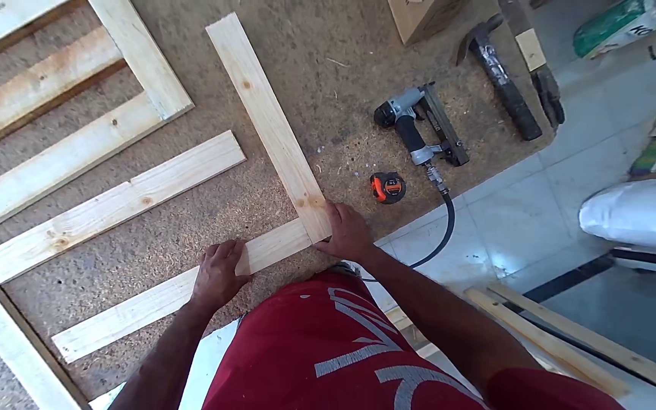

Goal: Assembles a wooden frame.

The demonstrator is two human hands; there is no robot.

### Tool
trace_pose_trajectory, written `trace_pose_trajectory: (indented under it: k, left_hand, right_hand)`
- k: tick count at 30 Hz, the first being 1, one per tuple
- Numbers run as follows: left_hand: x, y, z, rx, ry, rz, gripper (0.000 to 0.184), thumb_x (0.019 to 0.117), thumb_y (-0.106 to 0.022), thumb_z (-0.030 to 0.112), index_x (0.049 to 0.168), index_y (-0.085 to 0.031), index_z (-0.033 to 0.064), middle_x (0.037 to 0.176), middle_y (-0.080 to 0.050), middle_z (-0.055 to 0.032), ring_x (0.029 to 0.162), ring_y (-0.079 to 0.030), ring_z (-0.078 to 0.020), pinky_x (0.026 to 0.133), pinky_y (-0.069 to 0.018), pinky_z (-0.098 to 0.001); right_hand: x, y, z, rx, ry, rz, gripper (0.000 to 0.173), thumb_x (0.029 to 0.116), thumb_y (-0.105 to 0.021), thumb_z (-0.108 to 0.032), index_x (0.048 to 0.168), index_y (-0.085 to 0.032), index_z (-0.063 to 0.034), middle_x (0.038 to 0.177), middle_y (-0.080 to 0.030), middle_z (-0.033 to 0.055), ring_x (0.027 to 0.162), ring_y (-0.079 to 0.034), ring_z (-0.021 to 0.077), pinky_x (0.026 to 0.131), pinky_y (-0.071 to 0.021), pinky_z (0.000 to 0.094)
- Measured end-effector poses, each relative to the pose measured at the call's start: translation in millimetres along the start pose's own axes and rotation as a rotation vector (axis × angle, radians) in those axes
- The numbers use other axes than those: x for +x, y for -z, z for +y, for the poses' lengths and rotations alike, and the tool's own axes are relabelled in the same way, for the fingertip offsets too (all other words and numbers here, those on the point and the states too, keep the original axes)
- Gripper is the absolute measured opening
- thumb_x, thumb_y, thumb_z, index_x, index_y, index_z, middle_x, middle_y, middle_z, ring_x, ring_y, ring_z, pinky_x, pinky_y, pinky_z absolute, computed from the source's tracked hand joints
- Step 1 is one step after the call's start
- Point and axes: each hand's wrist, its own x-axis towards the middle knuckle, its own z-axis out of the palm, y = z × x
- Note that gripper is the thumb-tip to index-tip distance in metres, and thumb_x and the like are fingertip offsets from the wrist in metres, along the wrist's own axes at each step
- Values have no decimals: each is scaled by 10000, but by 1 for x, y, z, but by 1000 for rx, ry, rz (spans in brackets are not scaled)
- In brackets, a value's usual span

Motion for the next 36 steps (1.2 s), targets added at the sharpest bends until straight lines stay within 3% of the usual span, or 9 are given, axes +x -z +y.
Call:
trace_pose_trajectory:
  k: [12,16,20,22,25,27,30,33,36]
  left_hand:
    - [6,2,-11,4,-117,-6,924,662,-957,419,1444,-584,99,1389,-603,-131,1276,-558,-350,1042,-481,-550]
    - [7,2,-15,48,-149,-19,962,642,-952,488,1437,-587,87,1391,-599,-136,1268,-566,-343,1030,-488,-559]
    - [12,12,-18,84,-186,-65,997,644,-905,614,1453,-579,130,1380,-621,-127,1256,-592,-336,1054,-485,-553]
    - [20,21,-18,58,-185,-60,1004,640,-859,696,1441,-594,151,1330,-658,-130,1232,-618,-341,1049,-492,-558]
    - [40,43,-9,-23,-214,37,897,726,-825,647,1379,-633,63,1279,-670,-212,1205,-627,-424,1013,-502,-621]
    - [62,61,12,-12,-261,11,799,766,-867,510,1387,-621,71,1346,-629,-209,1280,-568,-431,1060,-460,-633]
    - [105,79,55,111,-406,-143,831,771,-893,406,1485,-539,172,1551,-483,-136,1471,-387,-384,1167,-357,-602]
    - [147,78,93,227,-658,-184,1036,673,-940,416,1565,-436,259,1662,-342,-84,1541,-260,-386,1225,-262,-591]
    - [175,72,117,315,-799,-294,1136,649,-943,371,1611,-346,285,1723,-198,-15,1582,-119,-380,1234,-168,-640]
  right_hand:
    - [6,8,-3,8,-48,-93,1150,684,-777,-717,1512,-440,6,1308,-629,208,1221,-613,360,992,-528,494]
    - [4,6,-4,-3,-56,-91,1143,682,-772,-724,1509,-446,-5,1300,-631,199,1219,-614,353,990,-530,489]
    - [11,42,-14,135,-165,-302,1240,665,-834,-701,1606,-313,-82,1391,-570,179,1272,-576,340,1000,-530,506]
    - [18,79,-1,230,-254,-290,1128,730,-820,-678,1609,-341,-156,1422,-569,161,1299,-568,333,1026,-515,540]
    - [36,127,54,209,-432,17,735,941,-671,-544,1473,-537,-56,1391,-603,221,1304,-576,383,1077,-476,579]
    - [56,143,103,108,-602,118,708,974,-632,-489,1471,-504,-2,1408,-565,280,1317,-544,450,1089,-441,624]
    - [89,131,157,-53,-699,42,909,905,-702,-516,1551,-350,19,1401,-552,319,1301,-538,508,1067,-429,675]
    - [110,119,175,-132,-636,-44,955,898,-680,-541,1589,-274,-23,1365,-594,293,1250,-577,507,1022,-450,686]
    - [120,125,169,-136,-674,-185,950,959,-630,-486,1639,-117,-65,1258,-645,300,1091,-665,513,865,-520,698]
